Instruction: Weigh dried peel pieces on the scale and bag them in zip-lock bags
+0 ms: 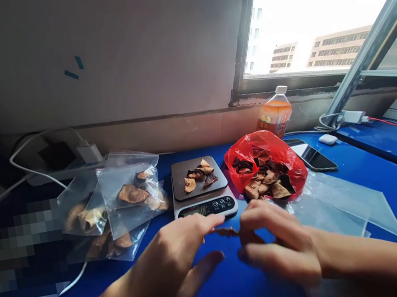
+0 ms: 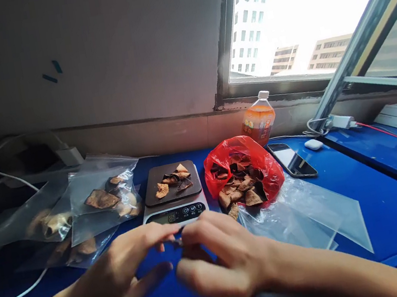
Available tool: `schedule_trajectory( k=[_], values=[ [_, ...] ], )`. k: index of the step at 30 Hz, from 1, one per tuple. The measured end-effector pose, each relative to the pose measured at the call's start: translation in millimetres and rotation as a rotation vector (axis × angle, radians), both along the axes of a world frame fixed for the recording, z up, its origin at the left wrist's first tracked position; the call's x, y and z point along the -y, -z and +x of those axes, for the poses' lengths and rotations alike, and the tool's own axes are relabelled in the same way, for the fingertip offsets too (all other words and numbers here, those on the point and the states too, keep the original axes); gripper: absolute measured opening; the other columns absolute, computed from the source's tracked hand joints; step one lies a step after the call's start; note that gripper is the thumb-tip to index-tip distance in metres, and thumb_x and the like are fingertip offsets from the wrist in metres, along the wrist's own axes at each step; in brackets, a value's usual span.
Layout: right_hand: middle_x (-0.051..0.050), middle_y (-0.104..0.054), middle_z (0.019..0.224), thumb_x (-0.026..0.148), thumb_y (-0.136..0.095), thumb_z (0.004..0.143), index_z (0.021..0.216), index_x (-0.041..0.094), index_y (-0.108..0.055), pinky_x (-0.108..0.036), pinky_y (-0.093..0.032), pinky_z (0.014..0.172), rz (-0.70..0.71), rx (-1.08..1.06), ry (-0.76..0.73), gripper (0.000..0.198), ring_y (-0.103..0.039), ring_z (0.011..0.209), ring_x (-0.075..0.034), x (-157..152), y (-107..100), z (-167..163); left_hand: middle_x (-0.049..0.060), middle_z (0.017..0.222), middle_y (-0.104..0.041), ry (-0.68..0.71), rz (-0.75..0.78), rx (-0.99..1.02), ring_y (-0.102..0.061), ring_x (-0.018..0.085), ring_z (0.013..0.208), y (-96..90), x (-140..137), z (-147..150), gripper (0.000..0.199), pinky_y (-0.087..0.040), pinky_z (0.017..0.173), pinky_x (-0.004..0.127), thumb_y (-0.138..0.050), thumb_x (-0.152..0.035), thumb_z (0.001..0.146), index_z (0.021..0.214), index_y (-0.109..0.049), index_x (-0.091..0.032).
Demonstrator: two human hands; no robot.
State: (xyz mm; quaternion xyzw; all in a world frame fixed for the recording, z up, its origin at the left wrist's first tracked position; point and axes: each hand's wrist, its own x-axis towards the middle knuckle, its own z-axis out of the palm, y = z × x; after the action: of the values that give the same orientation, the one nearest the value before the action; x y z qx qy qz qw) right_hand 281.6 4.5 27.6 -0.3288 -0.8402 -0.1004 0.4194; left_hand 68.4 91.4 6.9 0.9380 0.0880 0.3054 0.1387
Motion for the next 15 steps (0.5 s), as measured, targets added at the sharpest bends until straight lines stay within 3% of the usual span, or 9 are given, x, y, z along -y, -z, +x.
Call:
schedule_trajectory(
  k=[3, 6, 8, 11, 15],
  values=[
    [0.0, -0.062, 0.077, 0.02, -0.046, 0.097, 0.089, 0.021, -0.058, -0.02, -0.048, 0.059, -0.172, 0.064, -0.051, 0.014, -0.055, 0.064, -0.01, 9.4, 4.8, -9.5, 0.0, 0.078, -0.069, 0.044, 0.037, 0.02, -0.064, 0.014, 0.066, 11.9, 10.8, -2.2, 0.022, -0.05, 0.063, 0.024, -0.044, -0.01, 0.095, 0.104, -0.06, -0.022],
    [-0.002, -0.064, 0.079, 0.022, -0.041, 0.1, 0.098, 0.02, -0.058, -0.019, -0.048, 0.059, -0.101, -0.047, -0.104, 0.017, -0.056, 0.064, -0.01, 0.0, 15.4, -10.9, -0.001, 0.076, -0.068, 0.017, 0.012, 0.029, -0.062, 0.013, 0.064, 10.6, 10.3, -4.2, 0.02, -0.048, 0.062, 0.025, -0.046, -0.009, 0.094, 0.099, -0.061, -0.021],
    [-0.002, -0.063, 0.076, 0.033, -0.042, 0.102, 0.096, 0.02, -0.057, -0.021, -0.047, 0.057, -0.083, -0.153, -0.093, 0.021, -0.056, 0.063, -0.011, -9.7, 23.8, -10.6, -0.001, 0.078, -0.069, -0.016, 0.005, 0.028, -0.064, 0.013, 0.067, 7.4, 6.0, -3.9, 0.018, -0.048, 0.065, 0.024, -0.048, -0.01, 0.094, 0.099, -0.061, -0.021],
    [0.002, -0.051, 0.057, 0.052, -0.034, 0.102, 0.071, 0.021, -0.047, -0.022, -0.038, 0.047, -0.212, -0.302, 0.056, 0.046, -0.045, 0.05, -0.009, -21.2, 32.6, -4.4, -0.002, 0.077, -0.07, -0.113, 0.075, 0.022, -0.065, 0.012, 0.066, 3.5, -2.4, -3.3, 0.015, -0.049, 0.066, 0.025, -0.051, -0.012, 0.094, 0.096, -0.064, -0.02],
    [0.003, -0.041, 0.049, 0.055, -0.026, 0.103, 0.058, 0.022, -0.035, -0.026, -0.027, 0.043, -0.356, -0.457, 0.274, 0.056, -0.036, 0.043, -0.009, -28.9, 33.5, 12.9, 0.002, 0.083, -0.073, -0.33, 0.232, -0.059, -0.069, 0.017, 0.074, -1.9, -18.0, -8.5, 0.018, -0.051, 0.07, 0.029, -0.049, -0.017, 0.095, 0.093, -0.068, -0.017]
  ],
)
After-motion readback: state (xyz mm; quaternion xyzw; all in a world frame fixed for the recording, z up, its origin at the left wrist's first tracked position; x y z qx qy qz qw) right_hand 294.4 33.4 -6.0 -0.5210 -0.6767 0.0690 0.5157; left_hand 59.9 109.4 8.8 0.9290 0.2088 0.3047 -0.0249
